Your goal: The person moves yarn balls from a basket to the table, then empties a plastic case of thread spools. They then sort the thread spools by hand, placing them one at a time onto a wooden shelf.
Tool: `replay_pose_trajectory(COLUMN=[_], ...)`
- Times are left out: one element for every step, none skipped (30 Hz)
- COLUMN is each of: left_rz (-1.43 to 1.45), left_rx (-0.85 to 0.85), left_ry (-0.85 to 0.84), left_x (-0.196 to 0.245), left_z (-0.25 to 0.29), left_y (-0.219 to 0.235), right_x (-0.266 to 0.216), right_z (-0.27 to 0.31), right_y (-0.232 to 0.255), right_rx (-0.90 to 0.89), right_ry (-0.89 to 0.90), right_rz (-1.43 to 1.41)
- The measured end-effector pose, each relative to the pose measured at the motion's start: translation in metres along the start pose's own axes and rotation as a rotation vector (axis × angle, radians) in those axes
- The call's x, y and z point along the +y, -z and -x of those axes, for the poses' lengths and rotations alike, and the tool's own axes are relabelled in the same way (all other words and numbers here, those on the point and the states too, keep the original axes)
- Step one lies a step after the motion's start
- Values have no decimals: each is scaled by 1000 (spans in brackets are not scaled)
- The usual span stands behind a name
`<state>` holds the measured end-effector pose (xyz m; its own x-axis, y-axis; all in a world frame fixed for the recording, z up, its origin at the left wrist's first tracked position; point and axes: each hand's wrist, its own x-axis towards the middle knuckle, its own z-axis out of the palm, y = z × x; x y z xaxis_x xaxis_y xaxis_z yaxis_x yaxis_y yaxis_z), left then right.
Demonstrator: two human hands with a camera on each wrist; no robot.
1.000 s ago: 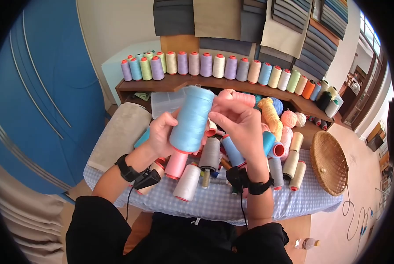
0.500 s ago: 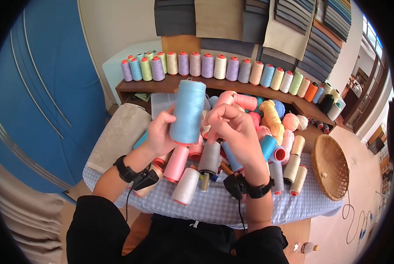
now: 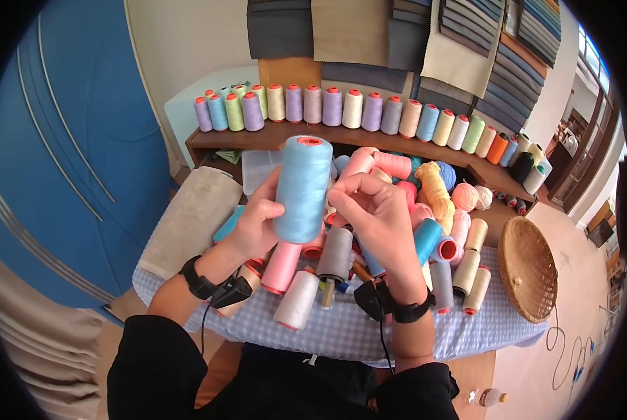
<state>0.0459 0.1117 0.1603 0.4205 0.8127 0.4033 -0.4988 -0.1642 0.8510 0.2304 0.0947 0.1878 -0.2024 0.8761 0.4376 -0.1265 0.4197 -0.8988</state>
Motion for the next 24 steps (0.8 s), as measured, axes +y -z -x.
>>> replay_pose_trajectory(left_rz=[-1,35,72,74,76,77,75,53,31,31,-36,-102,-99,-58,-17,-15,15,45,46,-39,-124,-340,-336,-491], left_rx=[5,25,44,47,26,5,6,20,35,38,77,116,118,127,135,136,47,-42,-42,-187,-333,-344,-345,-430], left_ry=[-2,8,16,12,36,60,56,17,-22,-25,-37,-47,-48,-39,-31,-33,57,149,149,218,287,301,305,268], left_x=[0,-2,-2,-2,1,2,2,1,0,0,-1,-2,-2,-1,0,3,8,11,13,14,15,20,25,30], left_z=[0,0,0,-1,-1,-2,-2,-3,-4,-4,-4,-4,-3,-3,-4,-2,0,2,3,4,4,4,2,0], left_y=[1,3,5,7,10,12,12,12,11,10,8,8,9,11,13,15,20,23,26,28,29,27,26,26], right_x=[-2,-3,-3,-4,-4,-6,-7,-8,-9,-9,-10,-11,-12,-11,-9,-6,-1,7,10,9,8,6,6,10], right_z=[1,2,3,4,5,6,7,7,8,8,8,8,8,7,7,5,3,-1,-3,-3,-3,-2,-2,-1], right_y=[0,0,1,3,5,7,9,9,10,9,9,10,11,13,17,21,26,31,35,36,38,39,41,44], right_rx=[-38,-78,-83,-172,-260,-326,-329,-396,-463,-472,-475,-496,-517,-519,-507,-493,-493,-463,-432,-397,-396,-450,-505,-536], right_ry=[-39,-80,-82,-109,-134,-143,-140,-142,-144,-168,-169,-170,-171,-173,-116,-59,-60,-36,-13,-51,-54,-74,-94,-40], right_rz=[-56,-111,-109,-117,-125,-132,-132,-62,7,32,33,66,100,102,218,335,337,367,395,409,409,425,440,476])
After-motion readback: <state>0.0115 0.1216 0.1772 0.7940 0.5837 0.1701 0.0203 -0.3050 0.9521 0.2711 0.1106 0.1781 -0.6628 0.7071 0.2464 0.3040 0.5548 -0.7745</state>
